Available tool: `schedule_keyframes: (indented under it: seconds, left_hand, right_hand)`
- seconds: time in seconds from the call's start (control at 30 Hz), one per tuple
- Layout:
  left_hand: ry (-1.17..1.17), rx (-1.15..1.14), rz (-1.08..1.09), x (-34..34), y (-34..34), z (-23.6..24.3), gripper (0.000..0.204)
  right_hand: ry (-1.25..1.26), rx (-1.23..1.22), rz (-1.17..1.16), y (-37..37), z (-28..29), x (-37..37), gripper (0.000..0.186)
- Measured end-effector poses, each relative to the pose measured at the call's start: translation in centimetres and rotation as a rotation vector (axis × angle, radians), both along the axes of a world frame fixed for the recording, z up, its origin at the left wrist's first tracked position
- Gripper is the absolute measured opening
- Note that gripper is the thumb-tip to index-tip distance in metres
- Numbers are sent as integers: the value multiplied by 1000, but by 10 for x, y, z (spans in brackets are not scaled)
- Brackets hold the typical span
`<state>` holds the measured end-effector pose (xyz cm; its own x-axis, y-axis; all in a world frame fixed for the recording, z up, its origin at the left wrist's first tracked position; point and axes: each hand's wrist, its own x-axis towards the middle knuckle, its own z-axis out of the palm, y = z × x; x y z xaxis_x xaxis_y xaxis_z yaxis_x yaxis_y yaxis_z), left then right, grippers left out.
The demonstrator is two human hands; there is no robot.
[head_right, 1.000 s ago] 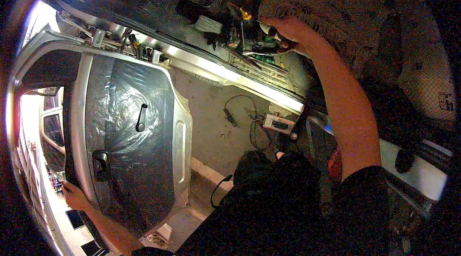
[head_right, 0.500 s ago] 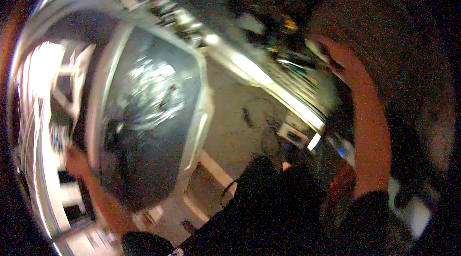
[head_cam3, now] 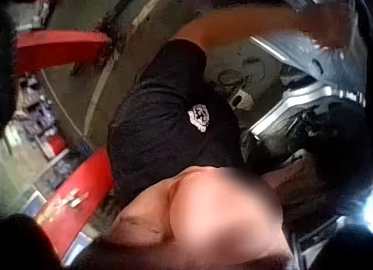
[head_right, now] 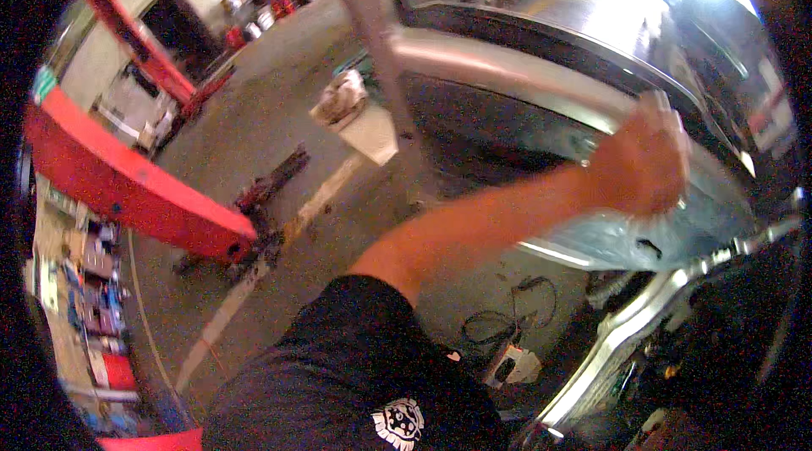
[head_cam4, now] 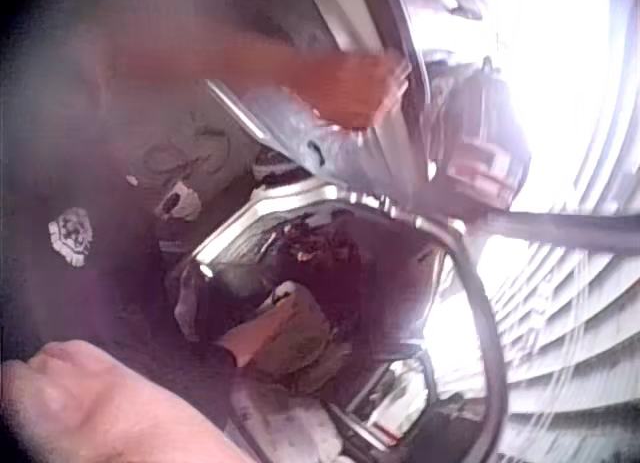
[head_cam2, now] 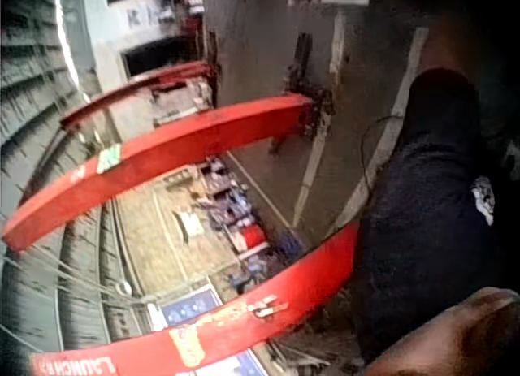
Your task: The person retrieves a welding machine and cables from a cluttered workshop, connects the welding gun to the machine, and works on the interior of a car door. They then retrieve a metal rod and a small metal part from a container and appear to install or adjust components inside the door.
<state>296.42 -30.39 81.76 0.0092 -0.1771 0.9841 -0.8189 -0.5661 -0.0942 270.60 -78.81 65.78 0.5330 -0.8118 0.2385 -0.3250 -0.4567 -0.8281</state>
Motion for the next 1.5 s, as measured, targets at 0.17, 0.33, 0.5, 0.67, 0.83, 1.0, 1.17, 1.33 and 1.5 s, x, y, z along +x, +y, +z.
schedule_keyframes:
  seconds: [0.17,0.33,0.5,0.67,0.83,1.0,1.17,1.33,1.5]
  left_hand:
    - [863,396,-359,-142,120,-172,33]
    - [2079,13,262,-270,322,-319,38]
    - [1857,-450,764,-370,465,-372,21]
    - [1776,-988,825,-400,530,-381,20]
    - [1912,-1137,1211,-505,500,-453,31]
    - [2021,-1345,1502,-586,435,-421,37]
    - [1834,-1846,1498,-629,378,-428,40]
    - [1573,-2043,1612,-585,355,-419,47]
    - [1830,-2314,1501,-568,325,-482,46]
  right_hand:
    - [30,-153,22,109,-30,-5,38]
    - [184,-58,232,241,-80,-4,37]
    - [552,233,713,385,-130,41,37]
    - [988,258,1261,579,-98,109,44]
    - [1018,286,1552,705,-134,160,32]
    - [1020,25,1930,863,-134,186,33]
    - [1040,129,2096,999,-132,175,35]
    - [1025,-111,2333,1102,-141,152,36]
    - [1032,-400,2557,1188,-192,103,38]
